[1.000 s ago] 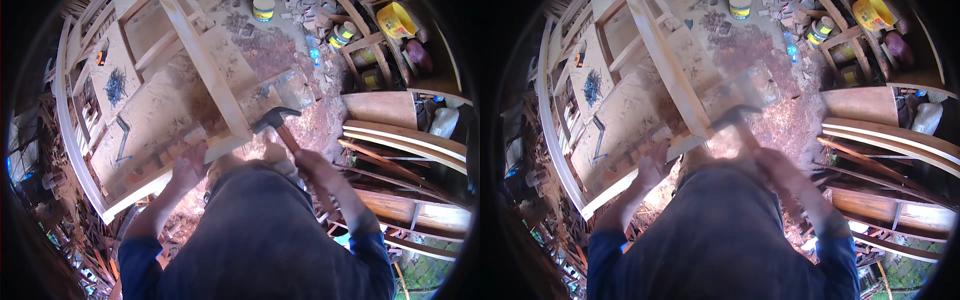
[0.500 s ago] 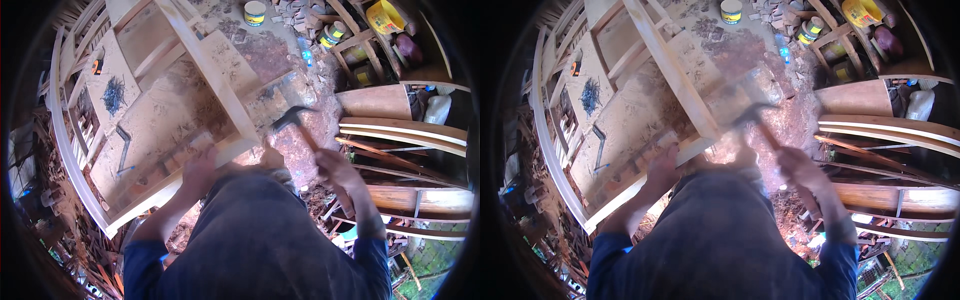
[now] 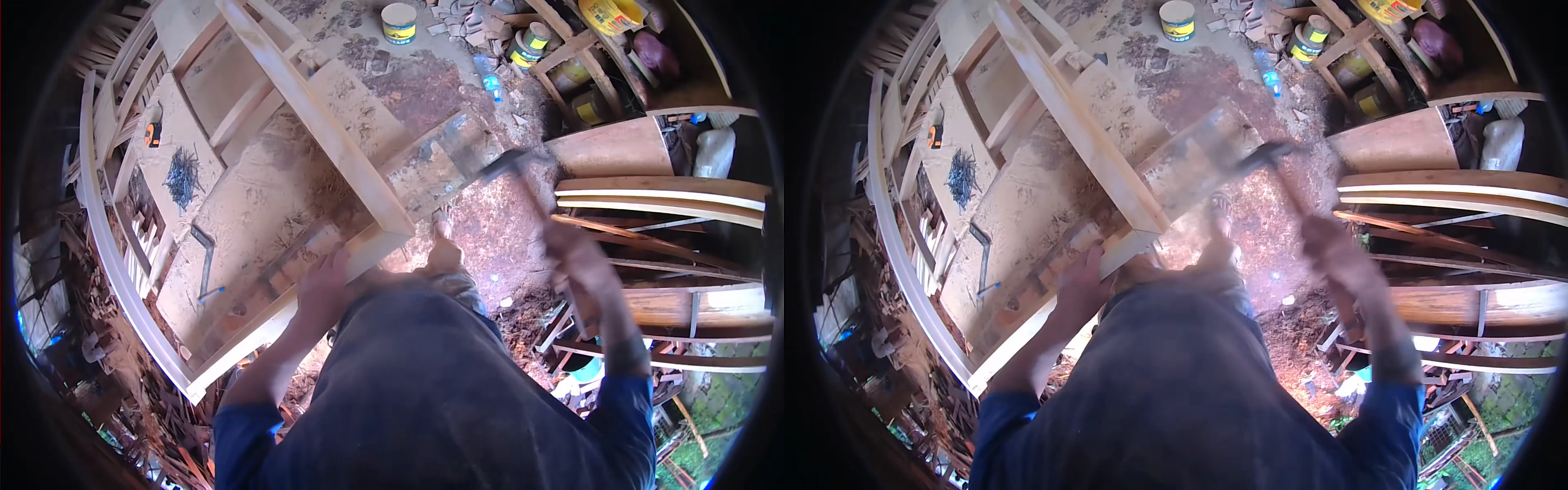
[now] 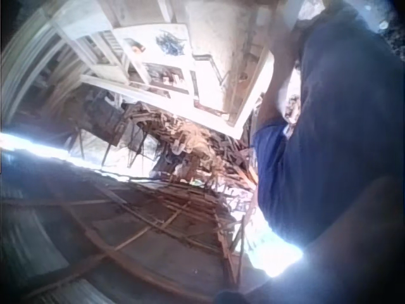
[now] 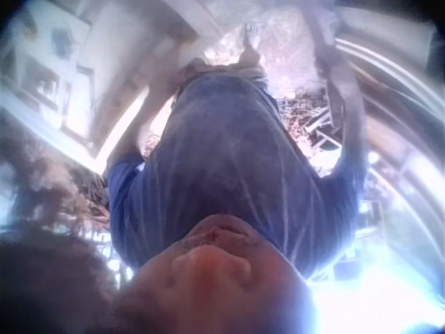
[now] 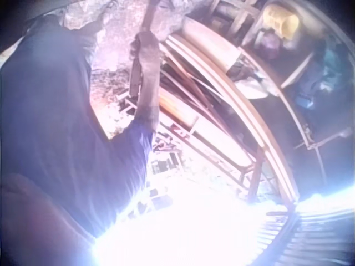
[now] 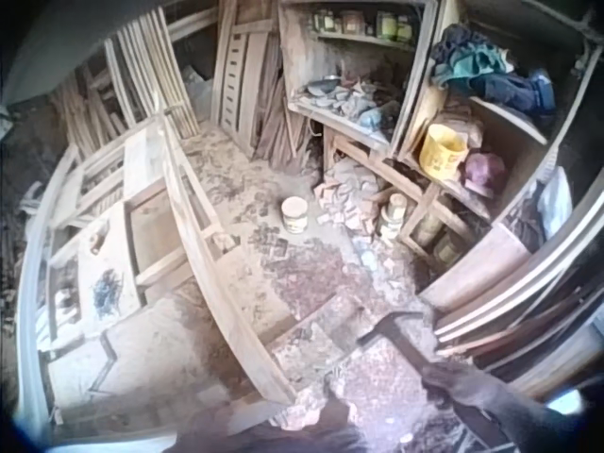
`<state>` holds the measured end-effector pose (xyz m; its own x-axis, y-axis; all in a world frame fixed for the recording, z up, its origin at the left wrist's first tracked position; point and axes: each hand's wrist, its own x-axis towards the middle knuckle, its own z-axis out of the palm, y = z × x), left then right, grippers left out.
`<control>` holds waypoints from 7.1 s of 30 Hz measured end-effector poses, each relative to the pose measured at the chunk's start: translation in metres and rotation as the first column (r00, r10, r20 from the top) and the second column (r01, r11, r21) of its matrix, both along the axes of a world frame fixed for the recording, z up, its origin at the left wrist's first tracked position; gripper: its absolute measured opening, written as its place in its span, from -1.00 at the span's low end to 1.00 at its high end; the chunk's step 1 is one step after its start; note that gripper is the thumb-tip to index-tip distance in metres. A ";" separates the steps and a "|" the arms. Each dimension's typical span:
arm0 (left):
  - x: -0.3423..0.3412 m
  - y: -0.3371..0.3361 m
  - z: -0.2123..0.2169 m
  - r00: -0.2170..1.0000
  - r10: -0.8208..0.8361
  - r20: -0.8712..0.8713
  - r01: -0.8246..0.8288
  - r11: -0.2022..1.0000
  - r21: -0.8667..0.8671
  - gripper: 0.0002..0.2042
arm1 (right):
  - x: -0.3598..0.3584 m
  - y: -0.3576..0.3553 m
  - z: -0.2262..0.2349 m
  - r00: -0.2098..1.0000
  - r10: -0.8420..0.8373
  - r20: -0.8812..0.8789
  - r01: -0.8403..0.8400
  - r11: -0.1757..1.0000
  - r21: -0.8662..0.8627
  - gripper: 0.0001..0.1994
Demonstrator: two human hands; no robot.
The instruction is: The person hammers nails into the corner joints of a wooden frame, then picks up and repositions several long wooden pieces.
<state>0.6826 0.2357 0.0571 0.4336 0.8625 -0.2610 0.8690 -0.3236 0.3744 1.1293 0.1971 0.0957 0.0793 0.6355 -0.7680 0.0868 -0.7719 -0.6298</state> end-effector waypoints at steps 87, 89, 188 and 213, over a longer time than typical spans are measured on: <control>0.022 0.028 0.017 0.998 0.059 0.001 -0.056 0.948 -0.313 -0.30 | -0.080 0.030 -0.019 0.891 0.381 -0.247 -0.418 0.901 -0.115 -0.68; 0.018 0.025 0.013 0.998 0.062 -0.016 -0.064 0.952 -0.299 -0.32 | -0.049 0.039 -0.011 0.903 0.337 -0.267 -0.390 0.903 -0.181 -0.73; 0.016 0.247 -0.035 0.691 -0.627 0.359 0.275 0.688 0.671 -0.65 | -0.384 -0.002 0.125 0.047 0.638 0.768 -0.827 0.456 -0.329 -0.69; 0.015 0.251 -0.041 0.687 -0.648 0.328 0.279 0.652 0.705 -0.67 | -0.413 0.046 0.123 0.083 0.773 0.629 -0.829 0.404 -0.387 -0.68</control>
